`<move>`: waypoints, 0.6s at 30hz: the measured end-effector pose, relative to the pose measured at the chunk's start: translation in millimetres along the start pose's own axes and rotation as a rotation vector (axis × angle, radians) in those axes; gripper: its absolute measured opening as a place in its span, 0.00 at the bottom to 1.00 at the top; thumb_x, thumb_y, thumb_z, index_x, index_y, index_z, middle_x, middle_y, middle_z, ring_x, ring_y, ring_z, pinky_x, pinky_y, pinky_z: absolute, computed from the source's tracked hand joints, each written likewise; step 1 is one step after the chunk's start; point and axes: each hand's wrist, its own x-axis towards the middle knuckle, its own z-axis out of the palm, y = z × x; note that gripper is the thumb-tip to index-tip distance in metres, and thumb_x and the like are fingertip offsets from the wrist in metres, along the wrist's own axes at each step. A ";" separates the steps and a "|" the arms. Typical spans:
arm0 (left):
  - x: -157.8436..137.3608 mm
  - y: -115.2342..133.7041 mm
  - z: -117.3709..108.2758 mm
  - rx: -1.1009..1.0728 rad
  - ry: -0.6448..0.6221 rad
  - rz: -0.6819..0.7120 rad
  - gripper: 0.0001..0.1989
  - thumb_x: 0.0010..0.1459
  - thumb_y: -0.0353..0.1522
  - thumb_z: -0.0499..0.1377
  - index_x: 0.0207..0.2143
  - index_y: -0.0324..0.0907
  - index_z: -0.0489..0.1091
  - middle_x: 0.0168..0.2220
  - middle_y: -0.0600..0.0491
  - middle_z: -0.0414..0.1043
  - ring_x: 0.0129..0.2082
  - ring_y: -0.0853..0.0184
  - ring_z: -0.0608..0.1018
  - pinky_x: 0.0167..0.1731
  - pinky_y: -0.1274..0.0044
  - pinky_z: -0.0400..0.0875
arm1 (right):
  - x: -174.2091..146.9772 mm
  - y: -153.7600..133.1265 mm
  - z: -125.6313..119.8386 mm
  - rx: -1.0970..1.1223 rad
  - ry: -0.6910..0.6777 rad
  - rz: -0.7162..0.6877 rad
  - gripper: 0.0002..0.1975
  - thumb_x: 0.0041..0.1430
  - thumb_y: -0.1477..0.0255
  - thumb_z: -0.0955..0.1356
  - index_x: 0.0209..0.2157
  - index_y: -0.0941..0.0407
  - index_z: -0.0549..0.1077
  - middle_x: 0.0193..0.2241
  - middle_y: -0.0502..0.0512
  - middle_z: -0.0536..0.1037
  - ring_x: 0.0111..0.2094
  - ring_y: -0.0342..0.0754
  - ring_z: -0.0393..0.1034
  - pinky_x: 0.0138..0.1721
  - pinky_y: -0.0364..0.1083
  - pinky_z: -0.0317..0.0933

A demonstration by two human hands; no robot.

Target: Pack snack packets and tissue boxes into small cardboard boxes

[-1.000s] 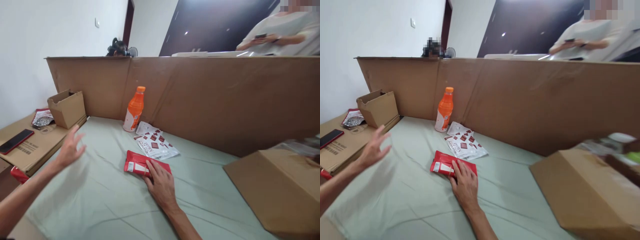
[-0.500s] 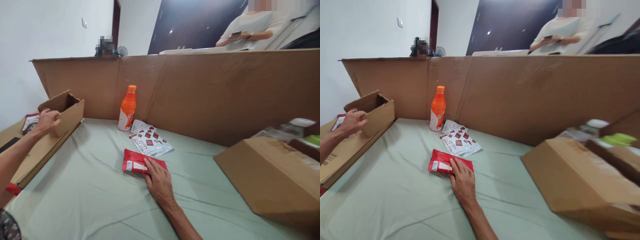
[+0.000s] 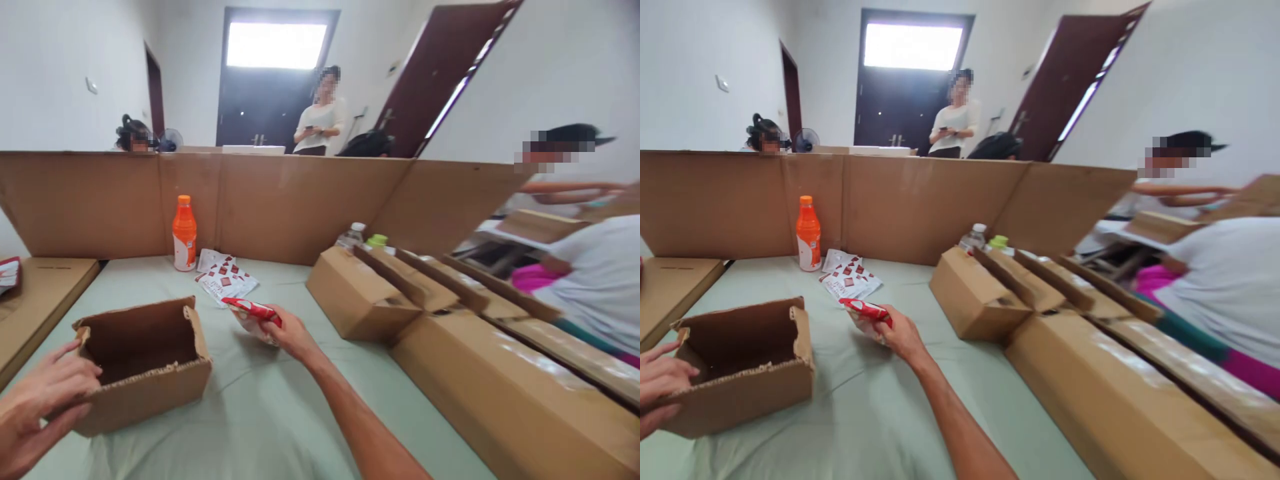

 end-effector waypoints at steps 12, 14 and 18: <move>36.1 50.9 38.6 -0.039 0.098 -0.074 0.13 0.67 0.29 0.53 0.46 0.53 0.74 0.49 0.55 0.81 0.57 0.61 0.79 0.73 0.67 0.52 | -83.4 4.2 -11.5 -0.401 -0.118 0.031 0.45 0.53 0.67 0.76 0.72 0.54 0.63 0.73 0.71 0.59 0.66 0.67 0.66 0.63 0.64 0.59; 33.6 45.0 35.3 0.044 0.100 -0.038 0.12 0.67 0.31 0.55 0.49 0.52 0.74 0.50 0.54 0.80 0.54 0.59 0.80 0.74 0.67 0.47 | -89.4 2.0 2.6 -0.372 -0.043 -0.003 0.41 0.54 0.73 0.73 0.70 0.54 0.66 0.72 0.71 0.62 0.63 0.67 0.69 0.62 0.64 0.60; 30.4 40.7 28.3 0.156 0.069 -0.022 0.14 0.67 0.34 0.55 0.53 0.50 0.72 0.52 0.51 0.79 0.52 0.55 0.80 0.72 0.61 0.54 | -89.4 11.4 7.4 -0.168 0.099 -0.003 0.36 0.48 0.85 0.67 0.61 0.55 0.76 0.61 0.66 0.77 0.58 0.63 0.74 0.60 0.61 0.65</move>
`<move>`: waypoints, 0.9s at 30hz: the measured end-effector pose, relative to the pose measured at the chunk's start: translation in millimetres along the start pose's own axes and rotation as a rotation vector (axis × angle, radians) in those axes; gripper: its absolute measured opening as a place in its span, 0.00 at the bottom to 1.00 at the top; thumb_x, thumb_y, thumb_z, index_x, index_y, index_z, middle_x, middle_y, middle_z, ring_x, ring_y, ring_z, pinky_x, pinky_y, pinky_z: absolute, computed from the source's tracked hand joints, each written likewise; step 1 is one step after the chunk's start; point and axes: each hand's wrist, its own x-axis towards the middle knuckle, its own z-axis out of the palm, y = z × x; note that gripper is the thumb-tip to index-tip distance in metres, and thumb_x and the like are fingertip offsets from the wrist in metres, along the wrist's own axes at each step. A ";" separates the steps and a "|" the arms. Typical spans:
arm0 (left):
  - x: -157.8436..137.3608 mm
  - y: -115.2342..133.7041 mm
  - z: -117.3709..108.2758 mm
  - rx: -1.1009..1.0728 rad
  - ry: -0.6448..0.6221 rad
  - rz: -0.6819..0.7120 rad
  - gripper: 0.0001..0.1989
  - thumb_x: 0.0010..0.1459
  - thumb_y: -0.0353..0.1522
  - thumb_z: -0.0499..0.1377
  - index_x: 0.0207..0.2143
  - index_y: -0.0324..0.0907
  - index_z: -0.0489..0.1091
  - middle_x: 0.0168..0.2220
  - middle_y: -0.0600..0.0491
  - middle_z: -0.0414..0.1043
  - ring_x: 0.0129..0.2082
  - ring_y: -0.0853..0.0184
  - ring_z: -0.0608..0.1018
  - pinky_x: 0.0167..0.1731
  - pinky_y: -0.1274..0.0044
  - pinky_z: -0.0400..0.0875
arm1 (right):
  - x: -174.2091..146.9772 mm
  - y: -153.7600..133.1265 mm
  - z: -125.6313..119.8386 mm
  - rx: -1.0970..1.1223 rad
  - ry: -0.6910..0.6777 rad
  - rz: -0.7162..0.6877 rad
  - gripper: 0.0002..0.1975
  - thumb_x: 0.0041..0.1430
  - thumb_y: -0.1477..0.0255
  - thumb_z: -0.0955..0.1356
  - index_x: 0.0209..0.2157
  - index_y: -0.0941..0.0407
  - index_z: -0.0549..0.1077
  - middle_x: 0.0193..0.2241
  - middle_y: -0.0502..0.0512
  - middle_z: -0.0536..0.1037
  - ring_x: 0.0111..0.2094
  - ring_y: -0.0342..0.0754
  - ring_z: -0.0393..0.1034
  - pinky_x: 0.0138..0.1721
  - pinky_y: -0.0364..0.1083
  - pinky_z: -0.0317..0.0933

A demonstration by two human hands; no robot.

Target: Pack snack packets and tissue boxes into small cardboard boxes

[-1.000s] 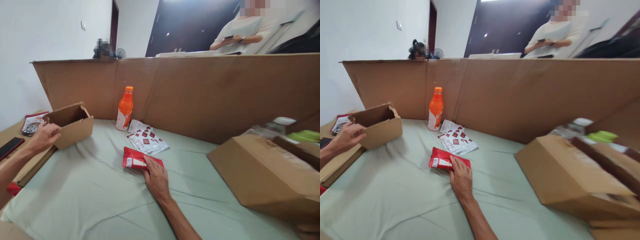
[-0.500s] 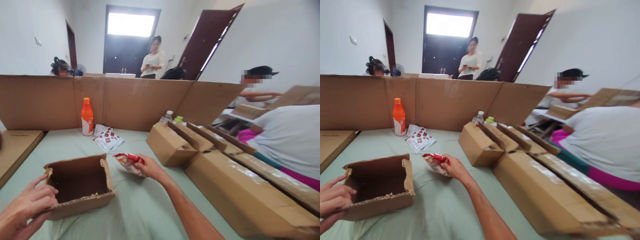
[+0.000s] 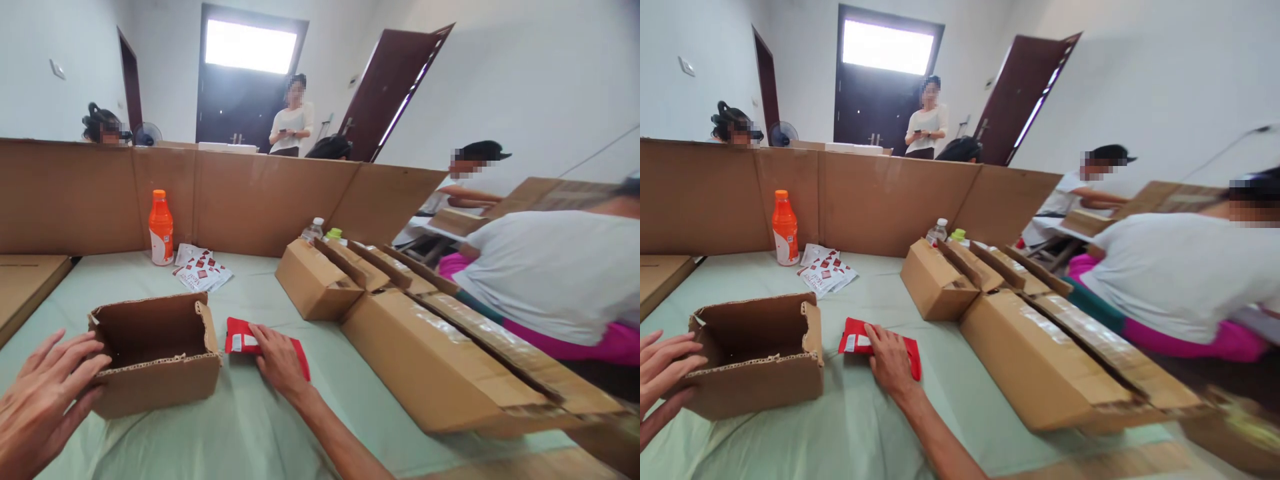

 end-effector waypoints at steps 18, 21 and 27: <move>22.2 31.5 -8.0 -0.107 -0.094 -0.057 0.15 0.71 0.26 0.49 0.52 0.40 0.73 0.50 0.43 0.76 0.55 0.53 0.76 0.55 0.61 0.74 | 40.0 -131.0 -152.3 1.145 0.547 -0.401 0.07 0.59 0.65 0.77 0.40 0.48 0.81 0.39 0.49 0.84 0.47 0.53 0.81 0.56 0.59 0.73; 24.0 32.8 -8.9 -0.105 -0.094 -0.063 0.15 0.71 0.27 0.49 0.50 0.41 0.74 0.48 0.43 0.76 0.53 0.53 0.76 0.55 0.60 0.74 | 54.3 -169.0 -136.6 1.175 0.244 -0.478 0.06 0.58 0.68 0.76 0.38 0.51 0.81 0.39 0.49 0.84 0.44 0.50 0.80 0.52 0.53 0.75; 20.1 34.0 -8.2 -0.074 -0.092 -0.117 0.12 0.70 0.29 0.52 0.47 0.41 0.75 0.45 0.43 0.75 0.50 0.52 0.78 0.53 0.57 0.76 | 75.0 -194.7 -105.3 0.603 -0.408 -0.508 0.11 0.59 0.74 0.70 0.44 0.54 0.80 0.38 0.49 0.83 0.40 0.47 0.76 0.43 0.45 0.68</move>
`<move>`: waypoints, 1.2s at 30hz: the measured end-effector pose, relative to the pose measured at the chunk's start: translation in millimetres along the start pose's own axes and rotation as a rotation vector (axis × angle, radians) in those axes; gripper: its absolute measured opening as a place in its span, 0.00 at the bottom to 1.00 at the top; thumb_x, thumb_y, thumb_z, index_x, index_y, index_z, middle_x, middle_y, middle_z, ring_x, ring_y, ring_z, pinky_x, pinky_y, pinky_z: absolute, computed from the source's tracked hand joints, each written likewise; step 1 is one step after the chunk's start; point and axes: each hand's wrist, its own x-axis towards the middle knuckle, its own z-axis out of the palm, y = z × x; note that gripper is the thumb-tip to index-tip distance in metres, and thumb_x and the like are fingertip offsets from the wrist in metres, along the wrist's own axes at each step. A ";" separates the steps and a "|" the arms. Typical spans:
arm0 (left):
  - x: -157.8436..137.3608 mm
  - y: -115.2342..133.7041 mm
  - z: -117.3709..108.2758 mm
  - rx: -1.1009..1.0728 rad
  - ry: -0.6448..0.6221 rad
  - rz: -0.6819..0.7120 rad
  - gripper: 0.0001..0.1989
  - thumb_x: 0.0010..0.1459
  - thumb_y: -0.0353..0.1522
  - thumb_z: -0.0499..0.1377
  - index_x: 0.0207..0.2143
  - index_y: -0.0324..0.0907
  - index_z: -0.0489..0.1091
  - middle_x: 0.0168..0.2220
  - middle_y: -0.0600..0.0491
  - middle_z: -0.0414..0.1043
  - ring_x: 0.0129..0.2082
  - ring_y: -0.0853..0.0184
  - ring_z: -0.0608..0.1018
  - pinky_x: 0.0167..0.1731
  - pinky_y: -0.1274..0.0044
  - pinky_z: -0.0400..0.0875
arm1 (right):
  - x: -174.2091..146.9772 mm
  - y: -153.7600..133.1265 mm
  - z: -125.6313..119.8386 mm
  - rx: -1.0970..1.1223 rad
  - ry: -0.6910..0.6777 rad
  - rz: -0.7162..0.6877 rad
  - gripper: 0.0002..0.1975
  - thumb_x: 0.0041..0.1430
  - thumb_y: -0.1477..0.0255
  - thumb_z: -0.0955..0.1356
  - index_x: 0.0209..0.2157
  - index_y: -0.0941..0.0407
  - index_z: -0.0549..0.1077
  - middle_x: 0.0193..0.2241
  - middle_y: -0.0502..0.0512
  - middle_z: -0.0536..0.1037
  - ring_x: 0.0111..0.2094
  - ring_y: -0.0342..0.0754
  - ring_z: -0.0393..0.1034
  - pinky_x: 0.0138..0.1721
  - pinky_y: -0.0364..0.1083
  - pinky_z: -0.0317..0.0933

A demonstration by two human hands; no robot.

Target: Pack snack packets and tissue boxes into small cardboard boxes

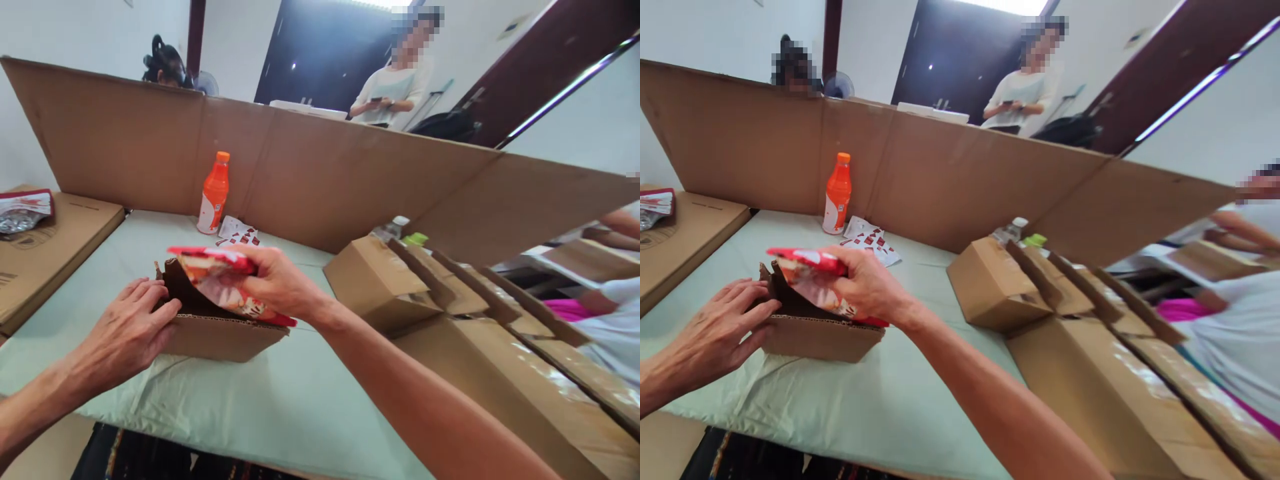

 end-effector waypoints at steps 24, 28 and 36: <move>71.5 3.4 -9.7 -0.144 -0.725 0.010 0.06 0.57 0.27 0.58 0.33 0.44 0.75 0.33 0.49 0.82 0.34 0.54 0.84 0.33 0.70 0.72 | 29.8 29.2 39.4 -0.482 -0.787 0.296 0.09 0.64 0.75 0.68 0.36 0.55 0.83 0.37 0.55 0.86 0.39 0.54 0.80 0.38 0.47 0.69; 99.1 7.3 -17.5 -0.100 -0.929 -0.026 0.04 0.52 0.28 0.57 0.27 0.42 0.72 0.34 0.44 0.80 0.38 0.50 0.83 0.38 0.67 0.72 | 30.2 27.9 34.0 -0.436 -0.806 0.274 0.11 0.65 0.77 0.68 0.38 0.53 0.84 0.38 0.50 0.86 0.42 0.51 0.80 0.39 0.44 0.68; 119.1 1.2 -13.5 -0.222 -1.153 0.017 0.04 0.53 0.26 0.56 0.27 0.42 0.68 0.28 0.52 0.77 0.26 0.64 0.75 0.23 0.77 0.59 | 7.7 20.9 3.3 -0.308 -0.733 0.150 0.13 0.66 0.78 0.68 0.48 0.59 0.82 0.47 0.56 0.85 0.47 0.50 0.79 0.44 0.43 0.68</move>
